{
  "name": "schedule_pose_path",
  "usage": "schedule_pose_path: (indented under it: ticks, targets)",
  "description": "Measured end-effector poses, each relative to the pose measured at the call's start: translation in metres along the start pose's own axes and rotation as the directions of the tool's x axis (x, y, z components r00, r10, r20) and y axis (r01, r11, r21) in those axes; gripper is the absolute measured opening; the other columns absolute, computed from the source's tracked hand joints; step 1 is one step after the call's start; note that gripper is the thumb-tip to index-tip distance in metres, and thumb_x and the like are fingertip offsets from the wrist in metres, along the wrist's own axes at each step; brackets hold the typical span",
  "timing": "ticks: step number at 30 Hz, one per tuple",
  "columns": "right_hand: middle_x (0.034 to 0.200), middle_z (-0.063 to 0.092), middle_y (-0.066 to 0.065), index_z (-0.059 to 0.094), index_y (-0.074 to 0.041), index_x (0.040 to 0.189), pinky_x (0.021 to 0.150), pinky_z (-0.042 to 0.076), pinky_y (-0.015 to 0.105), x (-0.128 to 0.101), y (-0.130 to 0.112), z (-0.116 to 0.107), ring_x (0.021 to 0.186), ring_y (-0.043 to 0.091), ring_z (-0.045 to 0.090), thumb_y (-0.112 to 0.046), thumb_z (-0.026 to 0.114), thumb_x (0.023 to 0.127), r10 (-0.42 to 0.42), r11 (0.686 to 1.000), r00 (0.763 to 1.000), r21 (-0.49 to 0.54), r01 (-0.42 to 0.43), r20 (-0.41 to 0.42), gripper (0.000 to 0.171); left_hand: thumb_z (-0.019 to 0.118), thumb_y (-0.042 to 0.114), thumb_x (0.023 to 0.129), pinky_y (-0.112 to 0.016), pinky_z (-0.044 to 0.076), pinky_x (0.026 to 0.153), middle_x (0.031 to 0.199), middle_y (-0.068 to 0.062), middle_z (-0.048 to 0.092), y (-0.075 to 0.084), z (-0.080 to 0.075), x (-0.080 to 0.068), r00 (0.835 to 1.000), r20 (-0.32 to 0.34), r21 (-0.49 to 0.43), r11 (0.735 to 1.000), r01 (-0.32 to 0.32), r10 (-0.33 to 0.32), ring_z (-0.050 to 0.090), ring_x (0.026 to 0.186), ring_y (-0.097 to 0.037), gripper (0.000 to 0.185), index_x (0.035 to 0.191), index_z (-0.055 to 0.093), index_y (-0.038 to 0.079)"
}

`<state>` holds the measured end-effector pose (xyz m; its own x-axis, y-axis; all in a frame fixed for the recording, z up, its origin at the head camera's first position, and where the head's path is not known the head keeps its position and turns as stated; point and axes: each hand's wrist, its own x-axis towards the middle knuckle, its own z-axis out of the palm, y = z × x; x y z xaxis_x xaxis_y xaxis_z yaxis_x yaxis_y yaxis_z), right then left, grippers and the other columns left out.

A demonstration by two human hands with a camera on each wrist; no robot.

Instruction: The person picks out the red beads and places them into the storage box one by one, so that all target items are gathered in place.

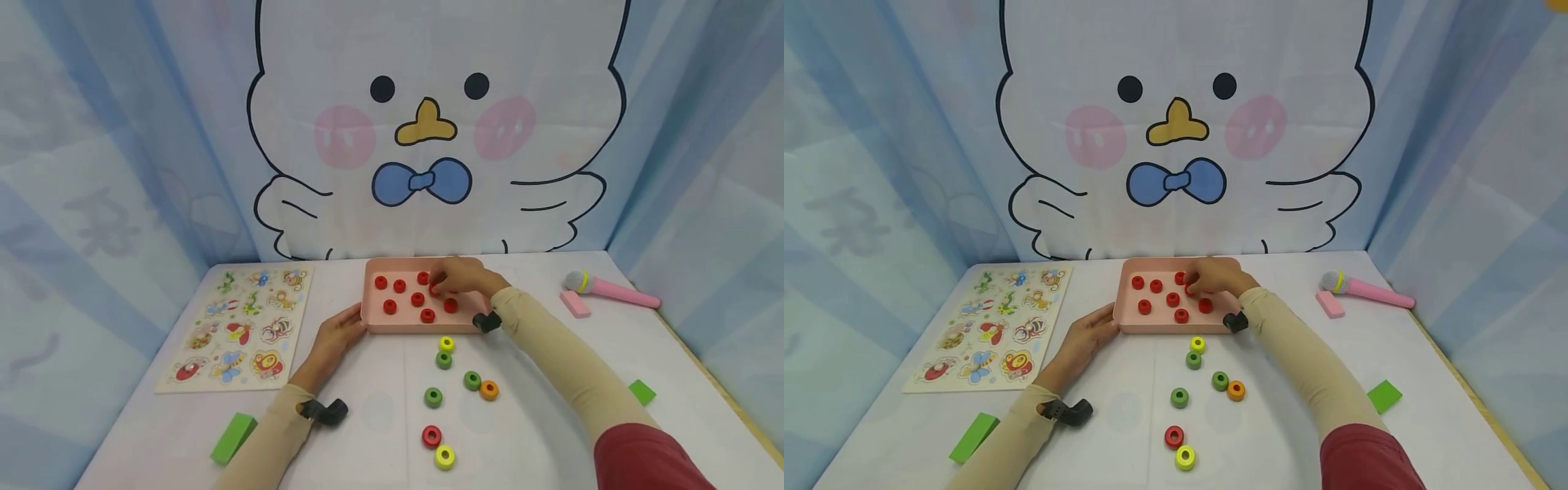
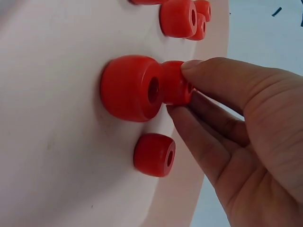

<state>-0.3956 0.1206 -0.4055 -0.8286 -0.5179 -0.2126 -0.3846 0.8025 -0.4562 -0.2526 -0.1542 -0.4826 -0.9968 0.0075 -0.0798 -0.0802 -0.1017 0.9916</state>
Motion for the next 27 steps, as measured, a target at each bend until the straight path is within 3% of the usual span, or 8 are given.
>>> schedule_pose_path:
  ticks: [8,18,22,27]
  targets:
    - [0.102,0.066,0.002,0.073,-0.011,0.111,0.081,0.055,0.027,0.004,0.006,0.004,0.089,0.021,0.059,-0.017,0.074,0.089,-0.094,0.995,0.995,0.034,0.094,0.017,0.023,0.062,0.006,0.095,-0.035,0.040,0.106,0.146,-0.011,0.049,0.000,0.001,-0.001,1.000,-0.004,0.001,1.000,0.012,-0.012,0.046,0.133,-0.023,0.052,0.145,0.048,0.005]
    - [0.110,0.065,0.003,0.069,-0.013,0.119,0.086,0.054,0.032,-0.004,0.004,0.003,0.095,0.022,0.058,-0.023,0.071,0.092,-0.013,0.997,0.999,0.077,0.016,-0.038,0.030,0.062,0.005,0.095,-0.036,0.040,0.107,0.147,-0.014,0.047,-0.001,-0.001,0.000,1.000,0.006,-0.001,1.000,-0.007,0.007,0.045,0.134,-0.025,0.053,0.146,0.046,0.003]
    - [0.116,0.066,0.005,0.068,-0.011,0.123,0.091,0.053,0.036,-0.026,-0.001,0.002,0.102,0.022,0.059,-0.020,0.071,0.092,-0.029,0.995,0.993,0.092,0.039,-0.111,0.032,0.061,0.004,0.095,-0.036,0.039,0.107,0.147,-0.016,0.046,0.000,0.000,-0.001,1.000,0.018,-0.017,1.000,-0.011,0.011,0.044,0.134,-0.027,0.053,0.146,0.045,0.001]
    - [0.113,0.067,0.007,0.069,-0.005,0.120,0.090,0.054,0.036,-0.065,-0.010,0.010,0.100,0.021,0.061,-0.012,0.070,0.092,-0.180,0.976,0.973,0.101,0.196,-0.147,0.029,0.062,0.008,0.095,-0.037,0.039,0.108,0.145,-0.012,0.049,0.001,0.001,-0.003,1.000,0.005,0.031,0.999,-0.018,0.018,0.046,0.133,-0.024,0.051,0.145,0.049,0.005]
